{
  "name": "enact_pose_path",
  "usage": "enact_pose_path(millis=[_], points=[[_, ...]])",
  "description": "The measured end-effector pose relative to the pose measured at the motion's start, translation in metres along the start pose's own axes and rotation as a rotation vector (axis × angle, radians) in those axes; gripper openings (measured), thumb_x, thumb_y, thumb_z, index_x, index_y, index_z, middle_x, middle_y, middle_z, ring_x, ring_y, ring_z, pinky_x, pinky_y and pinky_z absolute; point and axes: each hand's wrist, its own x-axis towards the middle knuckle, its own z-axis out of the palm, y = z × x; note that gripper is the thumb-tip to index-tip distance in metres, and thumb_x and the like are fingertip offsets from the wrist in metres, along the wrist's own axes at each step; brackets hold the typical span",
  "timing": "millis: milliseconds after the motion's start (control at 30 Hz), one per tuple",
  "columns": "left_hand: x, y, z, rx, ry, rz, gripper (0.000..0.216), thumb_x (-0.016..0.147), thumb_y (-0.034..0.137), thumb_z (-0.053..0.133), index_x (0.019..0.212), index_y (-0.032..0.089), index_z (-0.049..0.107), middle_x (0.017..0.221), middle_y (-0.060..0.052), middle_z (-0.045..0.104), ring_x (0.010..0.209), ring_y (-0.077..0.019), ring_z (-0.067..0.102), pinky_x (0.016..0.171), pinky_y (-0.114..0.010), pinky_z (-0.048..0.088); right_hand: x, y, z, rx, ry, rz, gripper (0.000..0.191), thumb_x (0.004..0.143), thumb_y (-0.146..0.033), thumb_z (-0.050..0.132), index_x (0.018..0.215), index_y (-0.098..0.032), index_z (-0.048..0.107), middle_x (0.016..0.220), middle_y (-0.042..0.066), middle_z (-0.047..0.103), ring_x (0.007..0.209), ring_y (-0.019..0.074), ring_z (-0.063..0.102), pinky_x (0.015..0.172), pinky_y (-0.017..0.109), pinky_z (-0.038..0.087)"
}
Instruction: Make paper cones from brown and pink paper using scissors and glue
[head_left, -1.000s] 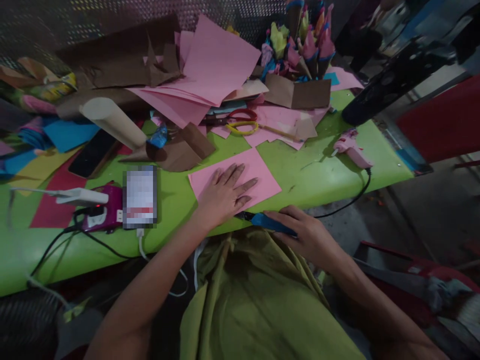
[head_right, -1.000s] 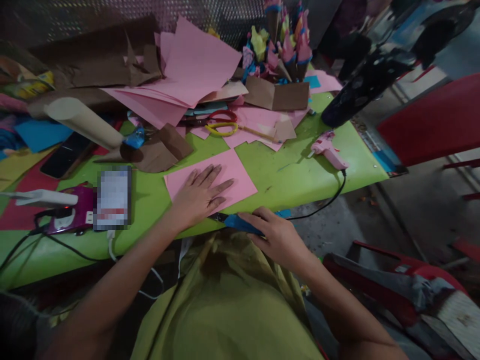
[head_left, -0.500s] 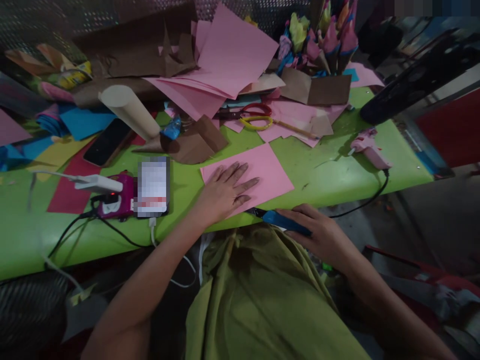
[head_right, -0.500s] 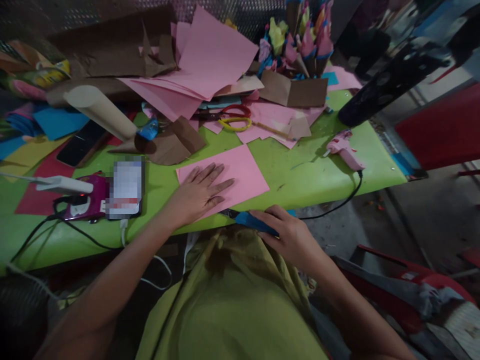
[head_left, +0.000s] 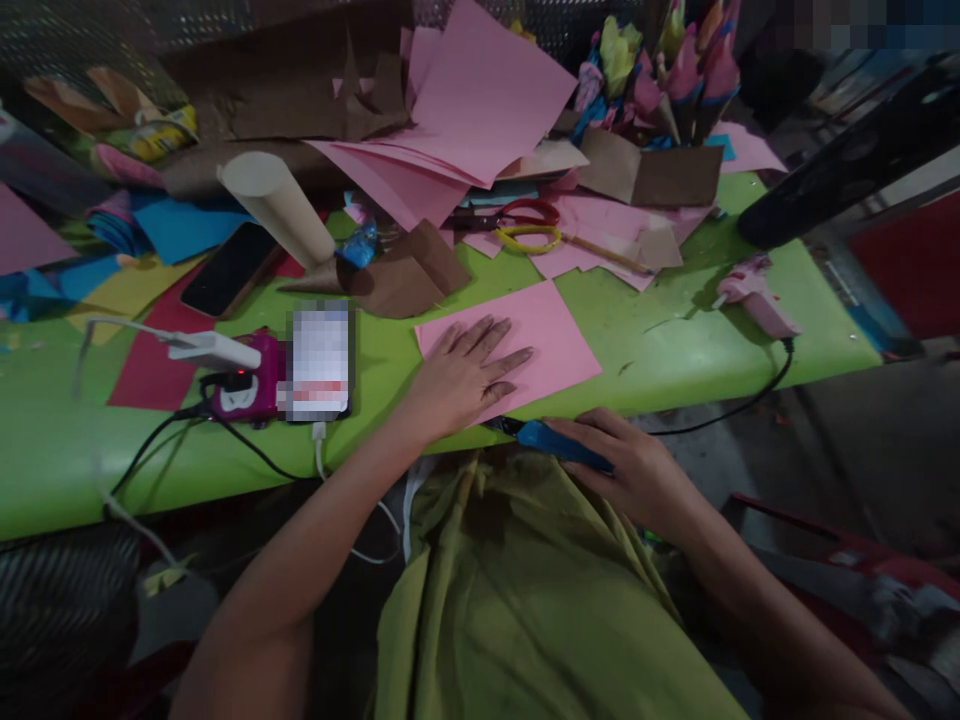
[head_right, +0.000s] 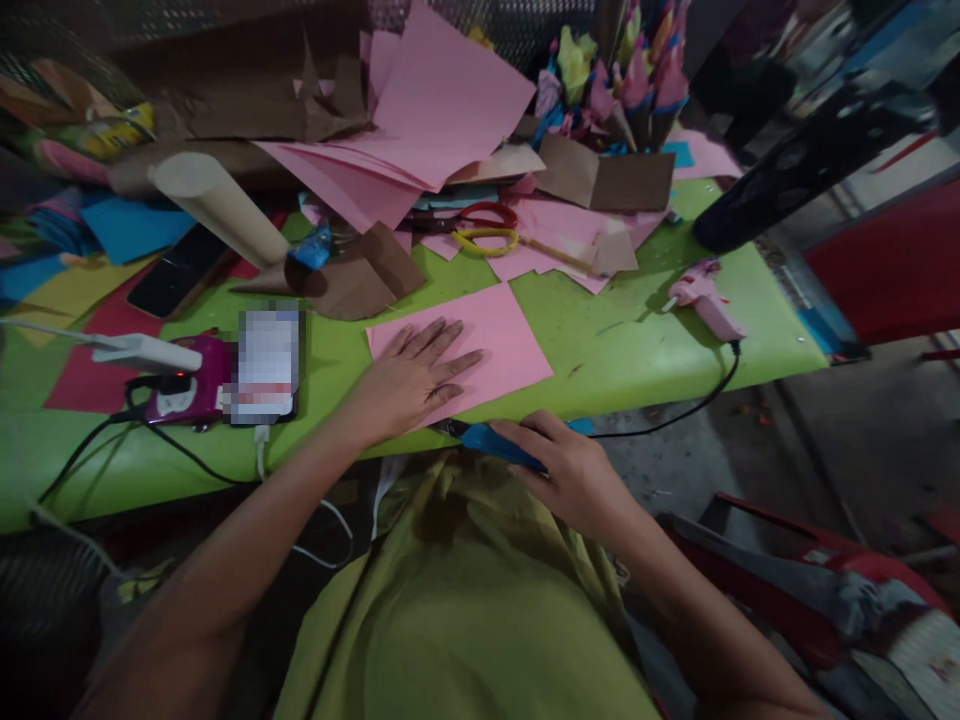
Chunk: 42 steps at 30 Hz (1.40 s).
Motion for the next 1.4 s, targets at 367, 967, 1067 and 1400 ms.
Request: enact_pose_path(millis=[367,967,1067,1400], points=[[-0.002,0.002,-0.002,-0.004,0.005,0.005,0.054,0.104,0.044,0.037,0.157,0.036,0.031,0.169,-0.004,0.024,0.155,-0.0255,0.021,0.124,-0.049,0.017,0.011,-0.015,0.015,0.064,-0.044,-0.059,0.043,0.091,-0.019,0.057,0.134,-0.024,0.062,0.111,0.012,0.067,0.091,0.0255,0.07,0.075,0.038,0.06],[0.004,-0.014,-0.01,-0.252,0.127,-0.111,0.047,0.103,0.043,0.036,0.144,0.028,0.053,0.157,-0.006,0.048,0.148,-0.0232,0.038,0.121,-0.046,0.029,0.054,0.063,-0.078,-0.044,0.424,0.027,0.047,0.089,-0.037,0.065,0.134,-0.026,0.061,0.107,0.009,0.069,0.095,0.0271,0.067,0.081,0.038,0.054],[0.008,-0.013,-0.016,-0.161,0.167,-0.239,0.047,0.1,0.038,0.044,0.145,0.025,0.052,0.153,-0.009,0.051,0.144,-0.0285,0.043,0.119,-0.051,0.032,0.096,0.09,-0.091,-0.126,0.492,0.081,0.046,0.085,-0.034,0.066,0.13,-0.023,0.064,0.115,0.011,0.07,0.104,0.0307,0.065,0.088,0.042,0.052],[0.027,-0.01,-0.045,-0.002,-0.004,-0.482,0.064,0.086,0.039,0.067,0.144,0.018,0.049,0.137,-0.018,0.058,0.129,-0.0376,0.053,0.103,-0.049,0.045,0.175,0.117,-0.099,-0.323,0.41,0.432,0.041,0.087,-0.025,0.062,0.127,-0.019,0.068,0.123,0.015,0.068,0.109,0.0326,0.065,0.088,0.04,0.052]])
